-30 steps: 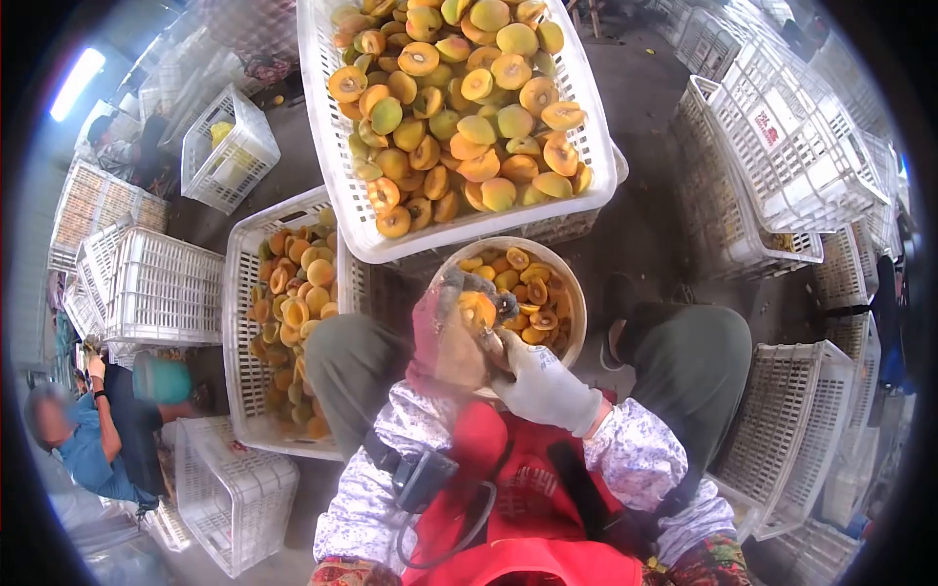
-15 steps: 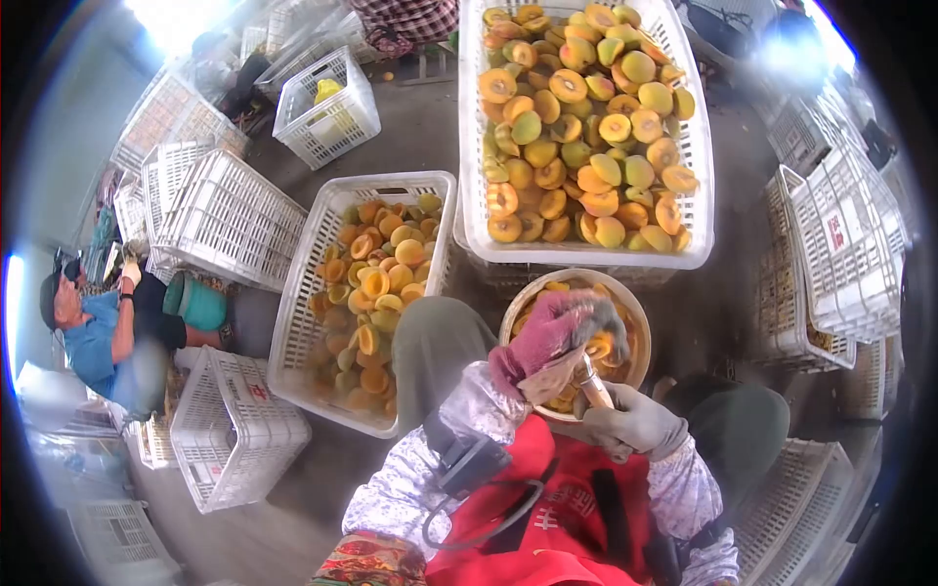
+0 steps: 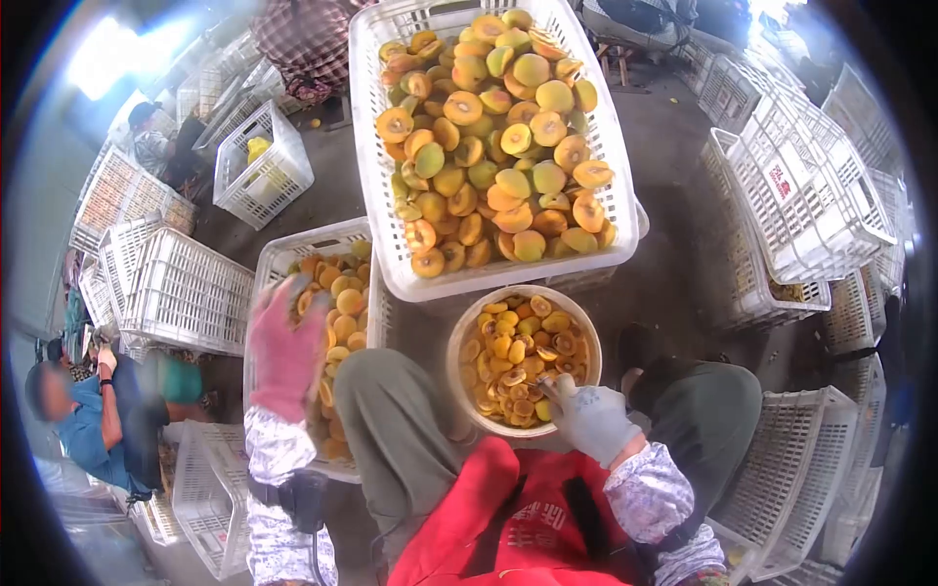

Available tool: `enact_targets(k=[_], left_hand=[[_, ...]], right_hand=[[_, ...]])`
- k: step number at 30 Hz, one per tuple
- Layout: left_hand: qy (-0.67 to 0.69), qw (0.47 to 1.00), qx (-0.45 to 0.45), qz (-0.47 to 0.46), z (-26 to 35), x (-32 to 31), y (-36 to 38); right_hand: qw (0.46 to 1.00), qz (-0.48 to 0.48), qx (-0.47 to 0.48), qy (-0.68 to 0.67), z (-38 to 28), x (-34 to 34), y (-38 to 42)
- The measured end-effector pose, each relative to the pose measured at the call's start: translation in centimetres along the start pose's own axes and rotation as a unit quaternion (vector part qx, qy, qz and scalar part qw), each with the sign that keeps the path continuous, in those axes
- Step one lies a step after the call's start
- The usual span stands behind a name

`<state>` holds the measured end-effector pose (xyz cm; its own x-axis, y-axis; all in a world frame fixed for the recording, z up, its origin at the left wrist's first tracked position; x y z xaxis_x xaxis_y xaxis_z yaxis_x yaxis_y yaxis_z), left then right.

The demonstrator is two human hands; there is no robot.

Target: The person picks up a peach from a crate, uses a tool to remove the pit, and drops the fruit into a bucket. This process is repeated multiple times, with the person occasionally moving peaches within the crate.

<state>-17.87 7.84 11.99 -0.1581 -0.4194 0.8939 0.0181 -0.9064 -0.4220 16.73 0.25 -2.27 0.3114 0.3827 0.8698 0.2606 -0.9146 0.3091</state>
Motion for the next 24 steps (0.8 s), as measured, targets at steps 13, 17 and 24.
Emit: enact_targets(k=[13,17,24], left_hand=[[0.087,0.981,-0.118,-0.129,19.4,-17.9,-14.2],[0.661,0.706,0.165,-0.191,14.3,-18.3,-12.4],[0.725,0.627,0.145,-0.246,14.2,-10.6,-0.2]], right_hand=[[0.972,0.204,0.076,-0.084,-0.9,5.3,1.6],[0.947,0.241,0.088,-0.193,-1.2,7.6,1.6],[0.935,0.237,0.121,-0.235,-4.4,8.6,0.6]])
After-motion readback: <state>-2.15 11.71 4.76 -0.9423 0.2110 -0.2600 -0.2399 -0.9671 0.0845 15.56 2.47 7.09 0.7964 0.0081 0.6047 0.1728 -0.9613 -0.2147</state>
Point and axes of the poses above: each hand's wrist, its own y-axis away from the middle knuckle, its own x-axis out of the back of the hand, z = x × y, the point moved 6 cm from there along -y, towards the middle knuckle, and after that the axes turned 6 degrees about -y, right-handed, at the moved point
